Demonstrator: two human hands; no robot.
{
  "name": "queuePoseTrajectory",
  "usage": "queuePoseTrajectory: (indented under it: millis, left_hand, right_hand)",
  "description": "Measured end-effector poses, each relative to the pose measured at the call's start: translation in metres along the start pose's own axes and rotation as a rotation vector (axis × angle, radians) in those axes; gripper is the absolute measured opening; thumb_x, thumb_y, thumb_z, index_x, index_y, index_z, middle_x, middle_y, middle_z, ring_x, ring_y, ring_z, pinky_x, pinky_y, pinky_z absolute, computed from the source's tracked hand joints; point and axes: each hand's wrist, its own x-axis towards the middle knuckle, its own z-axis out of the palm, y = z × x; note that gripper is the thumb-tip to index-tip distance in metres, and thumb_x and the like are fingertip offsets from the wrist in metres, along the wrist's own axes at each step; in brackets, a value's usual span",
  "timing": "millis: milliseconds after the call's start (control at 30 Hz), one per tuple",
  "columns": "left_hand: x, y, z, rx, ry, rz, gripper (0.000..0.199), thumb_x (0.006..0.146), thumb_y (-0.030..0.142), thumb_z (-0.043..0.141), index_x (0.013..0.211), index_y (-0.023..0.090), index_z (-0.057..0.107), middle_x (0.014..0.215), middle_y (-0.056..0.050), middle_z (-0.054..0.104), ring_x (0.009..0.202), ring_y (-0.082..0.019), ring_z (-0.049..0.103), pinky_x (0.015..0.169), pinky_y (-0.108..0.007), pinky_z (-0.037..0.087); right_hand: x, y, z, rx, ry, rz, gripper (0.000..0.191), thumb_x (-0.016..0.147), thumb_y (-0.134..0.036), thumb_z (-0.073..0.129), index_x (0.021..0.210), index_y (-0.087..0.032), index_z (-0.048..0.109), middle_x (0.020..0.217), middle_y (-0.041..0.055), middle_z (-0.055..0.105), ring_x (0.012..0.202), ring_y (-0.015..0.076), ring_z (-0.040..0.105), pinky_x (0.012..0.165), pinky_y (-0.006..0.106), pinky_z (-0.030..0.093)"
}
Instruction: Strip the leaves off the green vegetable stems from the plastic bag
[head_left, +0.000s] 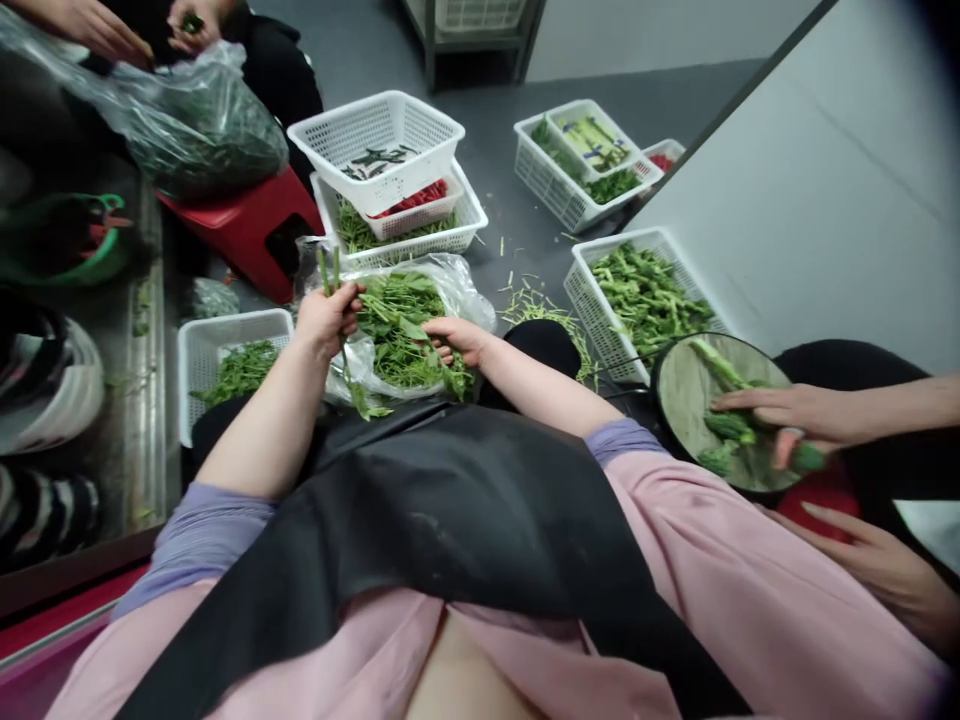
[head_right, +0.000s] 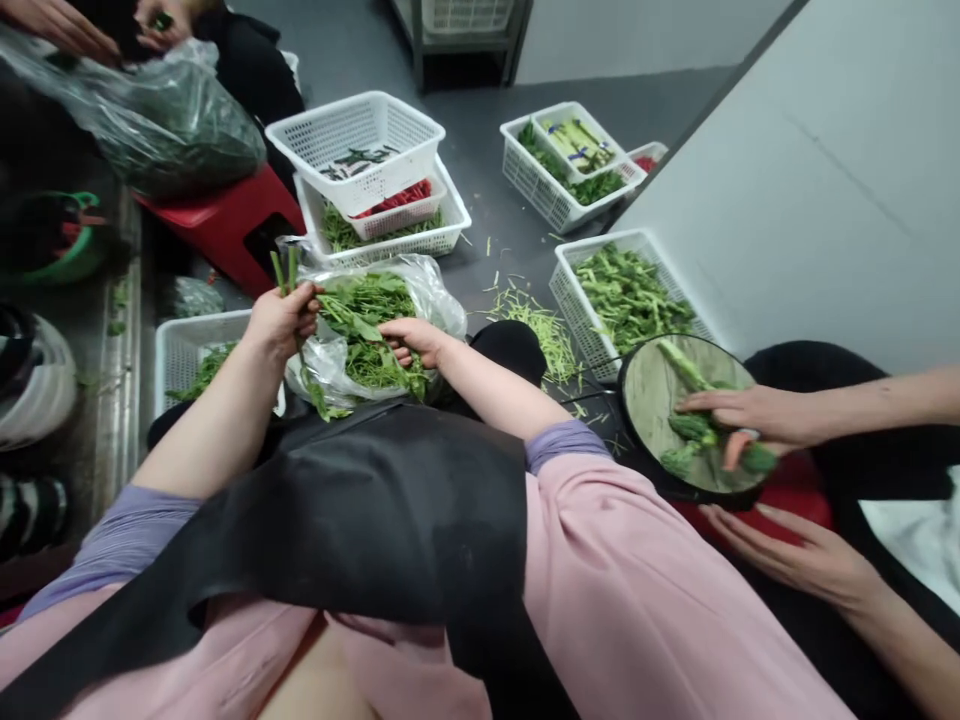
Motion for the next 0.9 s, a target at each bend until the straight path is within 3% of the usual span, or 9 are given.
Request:
queuePoseTrajectory:
  millis: [167,300,400,533,733,833,900]
  left_hand:
    - [-0.006,-0.007,0.004,-0.073,-0.123,-0.135,0.033,0.071,0.033,0.076,0.089,0.014,0.056,0.050,0.009,0.040,0.033,-0.001,0.021,0.034,-0.016,0.014]
    - [-0.006,-0.015,0.006,-0.039,-0.087,-0.175,0.031,0.069,0.030,0.077,0.084,0.014,0.054,0.048,0.009,0.041,0.032,-0.001,0.022,0.034,-0.016,0.013]
    - [-0.006,-0.016,0.002,0.024,-0.029,-0.098,0.031,0.070,0.029,0.076,0.080,0.016,0.049,0.050,0.006,0.049,0.032,-0.002,0.025,0.034,-0.017,0.017]
    - [-0.008,-0.012,-0.006,0.131,0.002,0.108,0.028,0.072,0.031,0.074,0.082,0.015,0.053,0.052,0.004,0.054,0.032,-0.004,0.030,0.034,-0.019,0.024]
    - [-0.020,-0.012,-0.010,0.230,0.034,0.277,0.024,0.073,0.033,0.072,0.084,0.015,0.060,0.060,0.001,0.062,0.034,-0.006,0.036,0.035,-0.022,0.027]
    - [-0.035,-0.012,-0.003,0.260,0.056,0.319,0.017,0.074,0.029,0.071,0.080,0.017,0.061,0.062,0.000,0.063,0.038,-0.006,0.040,0.039,-0.021,0.029]
    - [-0.047,-0.010,0.002,0.290,0.054,0.321,0.013,0.073,0.025,0.072,0.078,0.017,0.063,0.063,0.000,0.063,0.041,-0.006,0.043,0.042,-0.020,0.029]
  right_hand:
    - [-0.002,0.004,0.000,0.020,0.033,-0.044,0.019,0.085,-0.022,0.054,0.070,-0.016,0.044,0.044,-0.0106,0.026,0.035,0.0030,0.016,0.031,0.014,0.017]
    - [-0.002,0.007,0.006,-0.039,0.027,-0.104,0.020,0.080,-0.023,0.058,0.069,-0.018,0.043,0.044,-0.0090,0.031,0.035,0.0039,0.018,0.031,0.016,0.016]
    - [-0.005,0.009,0.010,-0.080,0.036,-0.114,0.018,0.075,-0.025,0.063,0.071,-0.016,0.048,0.046,-0.0092,0.032,0.035,0.0032,0.020,0.033,0.016,0.016]
    - [-0.010,0.011,0.011,-0.162,0.118,-0.114,0.015,0.073,-0.026,0.060,0.070,-0.013,0.055,0.048,-0.0066,0.037,0.036,0.0038,0.025,0.034,0.018,0.016]
    - [-0.011,0.018,0.014,-0.310,0.285,-0.273,0.013,0.073,-0.023,0.055,0.062,-0.016,0.054,0.049,-0.0043,0.042,0.039,0.0056,0.031,0.036,0.020,0.023]
    - [-0.007,0.024,0.009,-0.196,0.424,-0.366,0.014,0.074,-0.023,0.053,0.061,-0.018,0.050,0.050,-0.0042,0.042,0.042,0.0068,0.033,0.037,0.021,0.026]
    - [-0.003,0.024,0.001,-0.077,0.356,-0.310,0.019,0.077,-0.028,0.053,0.062,-0.020,0.045,0.049,-0.0045,0.041,0.043,0.0070,0.032,0.038,0.021,0.026]
